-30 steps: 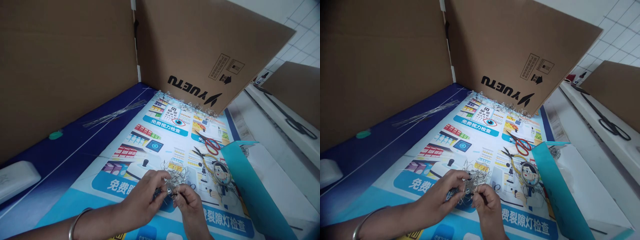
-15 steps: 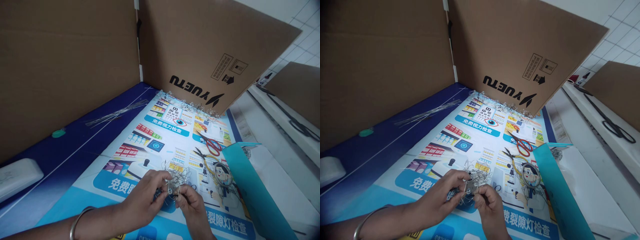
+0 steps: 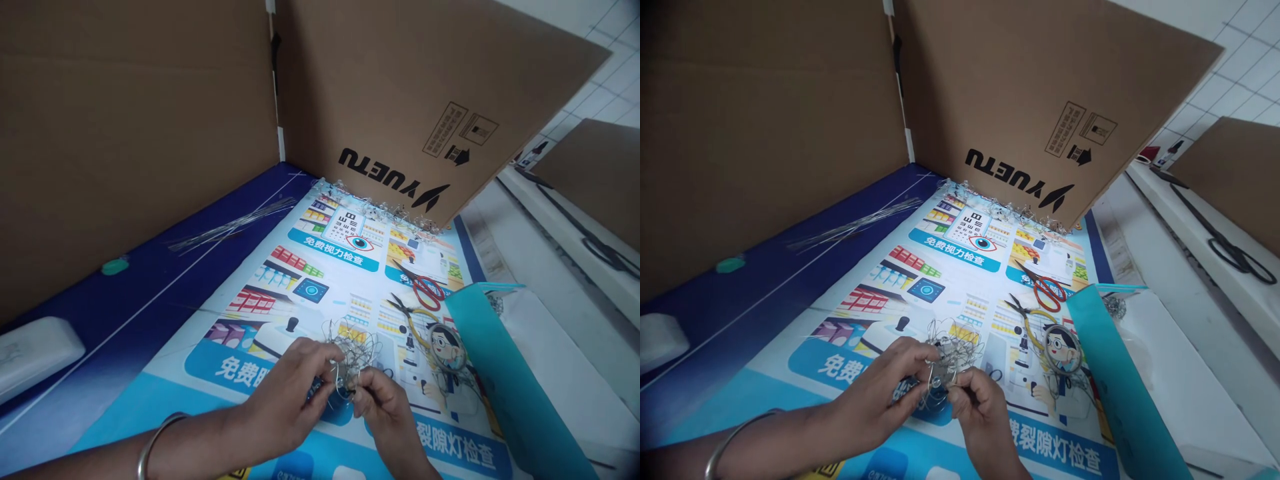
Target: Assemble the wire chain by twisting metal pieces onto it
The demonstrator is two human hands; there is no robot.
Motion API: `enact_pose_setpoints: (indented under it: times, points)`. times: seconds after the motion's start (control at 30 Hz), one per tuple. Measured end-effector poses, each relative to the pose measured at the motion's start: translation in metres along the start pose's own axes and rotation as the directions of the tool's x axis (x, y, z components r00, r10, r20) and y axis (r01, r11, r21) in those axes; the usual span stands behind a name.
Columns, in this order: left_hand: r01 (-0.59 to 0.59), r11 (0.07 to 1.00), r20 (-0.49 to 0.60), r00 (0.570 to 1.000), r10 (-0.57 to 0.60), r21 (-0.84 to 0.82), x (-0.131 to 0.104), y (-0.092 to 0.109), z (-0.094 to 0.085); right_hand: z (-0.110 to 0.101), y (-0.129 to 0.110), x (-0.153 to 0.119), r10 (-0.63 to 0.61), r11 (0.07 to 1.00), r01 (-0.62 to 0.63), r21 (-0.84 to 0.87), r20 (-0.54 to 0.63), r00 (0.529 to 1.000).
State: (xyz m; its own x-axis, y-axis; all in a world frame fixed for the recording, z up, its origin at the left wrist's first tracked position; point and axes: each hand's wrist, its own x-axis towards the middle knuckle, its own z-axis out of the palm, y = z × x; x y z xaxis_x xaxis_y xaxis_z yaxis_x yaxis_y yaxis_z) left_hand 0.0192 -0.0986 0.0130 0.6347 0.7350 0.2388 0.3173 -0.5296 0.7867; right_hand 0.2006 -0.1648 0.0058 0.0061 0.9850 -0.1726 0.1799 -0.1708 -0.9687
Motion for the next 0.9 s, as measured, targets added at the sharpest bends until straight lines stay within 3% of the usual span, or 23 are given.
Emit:
enact_pose_setpoints:
  times: [0.2, 0.43, 0.9]
  points:
    - [0.079, 0.996, 0.011, 0.997, -0.079, -0.037, 0.0007, -0.0006, 0.0012, 0.0033, 0.0024, 0.0001, -0.051, 0.996, 0.048, -0.079, -0.032, 0.998]
    - [0.047, 0.999, 0.039, 0.998, -0.047, -0.001, -0.0029, -0.0032, 0.0007, 0.0002, -0.0004, 0.0008, -0.059, 0.992, 0.056, -0.111, -0.022, 0.998]
    - [0.090, 0.994, -0.024, 0.995, -0.092, -0.061, -0.0037, -0.0013, 0.0058, -0.0015, -0.0004, 0.0022, -0.030, 0.995, 0.030, -0.094, -0.001, 1.000]
